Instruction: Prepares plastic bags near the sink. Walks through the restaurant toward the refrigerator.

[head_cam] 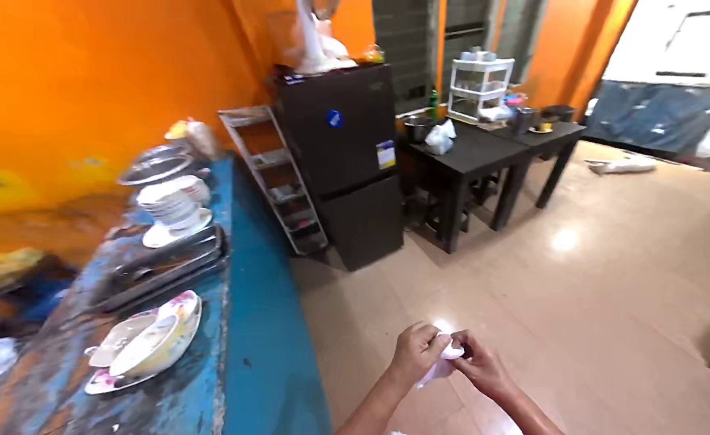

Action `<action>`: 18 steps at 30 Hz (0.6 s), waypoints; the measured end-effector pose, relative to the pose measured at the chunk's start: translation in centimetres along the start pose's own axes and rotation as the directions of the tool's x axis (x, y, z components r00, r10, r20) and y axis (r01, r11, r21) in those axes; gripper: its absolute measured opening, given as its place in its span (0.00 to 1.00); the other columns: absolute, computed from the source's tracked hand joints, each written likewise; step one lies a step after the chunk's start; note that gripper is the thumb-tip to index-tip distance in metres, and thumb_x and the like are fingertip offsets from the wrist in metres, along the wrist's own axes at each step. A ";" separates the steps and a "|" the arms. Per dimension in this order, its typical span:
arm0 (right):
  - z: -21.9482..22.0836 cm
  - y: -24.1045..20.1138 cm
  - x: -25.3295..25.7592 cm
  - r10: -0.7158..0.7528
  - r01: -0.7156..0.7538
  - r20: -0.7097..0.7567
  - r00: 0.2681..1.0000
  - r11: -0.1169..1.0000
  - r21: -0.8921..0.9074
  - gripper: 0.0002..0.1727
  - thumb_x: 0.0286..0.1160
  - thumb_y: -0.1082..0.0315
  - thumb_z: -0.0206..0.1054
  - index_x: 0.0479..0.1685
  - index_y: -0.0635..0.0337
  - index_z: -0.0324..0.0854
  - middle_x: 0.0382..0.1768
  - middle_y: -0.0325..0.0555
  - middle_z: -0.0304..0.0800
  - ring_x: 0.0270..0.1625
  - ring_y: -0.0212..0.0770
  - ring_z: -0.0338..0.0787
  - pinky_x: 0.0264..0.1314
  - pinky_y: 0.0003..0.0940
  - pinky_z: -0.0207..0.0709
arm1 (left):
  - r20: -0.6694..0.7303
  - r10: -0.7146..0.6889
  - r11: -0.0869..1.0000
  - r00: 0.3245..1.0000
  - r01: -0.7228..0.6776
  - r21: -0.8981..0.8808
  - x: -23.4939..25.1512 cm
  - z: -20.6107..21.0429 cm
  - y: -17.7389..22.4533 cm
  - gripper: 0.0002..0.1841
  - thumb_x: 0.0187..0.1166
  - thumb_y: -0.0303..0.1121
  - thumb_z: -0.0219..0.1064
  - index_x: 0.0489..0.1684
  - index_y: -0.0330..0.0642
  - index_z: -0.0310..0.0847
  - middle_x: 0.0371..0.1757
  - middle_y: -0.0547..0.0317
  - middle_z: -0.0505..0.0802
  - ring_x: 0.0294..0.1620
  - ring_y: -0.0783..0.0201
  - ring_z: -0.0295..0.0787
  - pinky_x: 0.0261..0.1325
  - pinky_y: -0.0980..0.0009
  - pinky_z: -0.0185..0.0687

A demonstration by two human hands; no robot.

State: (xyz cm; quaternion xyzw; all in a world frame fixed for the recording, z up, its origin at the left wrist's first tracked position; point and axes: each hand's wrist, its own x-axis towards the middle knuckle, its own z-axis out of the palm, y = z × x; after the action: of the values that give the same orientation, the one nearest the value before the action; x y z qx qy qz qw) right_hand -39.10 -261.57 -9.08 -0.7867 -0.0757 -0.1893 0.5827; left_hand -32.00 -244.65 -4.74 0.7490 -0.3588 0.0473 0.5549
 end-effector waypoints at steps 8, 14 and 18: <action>7.3 2.7 19.9 -0.112 0.108 0.329 0.938 0.994 0.032 0.13 0.73 0.70 0.73 0.50 0.71 0.84 0.40 0.49 0.92 0.38 0.30 0.89 0.46 0.29 0.86 | 0.136 -0.455 0.889 0.880 0.438 0.135 7.4 -10.6 -11.5 0.40 0.58 0.42 0.87 0.72 0.30 0.79 0.75 0.37 0.83 0.76 0.46 0.80 0.80 0.48 0.72; 14.7 4.7 32.0 -0.086 0.147 0.390 0.917 0.981 -0.128 0.23 0.72 0.61 0.76 0.58 0.71 0.84 0.52 0.60 0.92 0.50 0.47 0.91 0.54 0.41 0.85 | -0.001 -0.577 0.795 0.817 0.562 0.227 15.1 -17.9 -18.3 0.19 0.83 0.32 0.66 0.66 0.27 0.82 0.67 0.35 0.88 0.72 0.44 0.84 0.79 0.47 0.73; 16.7 7.0 40.4 0.053 0.027 0.441 0.896 0.984 -0.174 0.35 0.78 0.56 0.72 0.76 0.72 0.72 0.72 0.68 0.81 0.69 0.56 0.86 0.68 0.48 0.81 | -0.181 -0.665 0.684 0.725 0.688 0.241 18.3 -23.6 -22.2 0.23 0.87 0.40 0.63 0.68 0.28 0.81 0.65 0.34 0.89 0.70 0.43 0.85 0.77 0.44 0.74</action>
State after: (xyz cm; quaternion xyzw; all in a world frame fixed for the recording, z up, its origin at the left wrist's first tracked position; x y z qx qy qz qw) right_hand 3.83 -252.07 -3.79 -0.8578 -0.1845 -0.0067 0.4797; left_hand 2.29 -230.30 -4.93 0.8991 -0.0238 -0.0792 0.4298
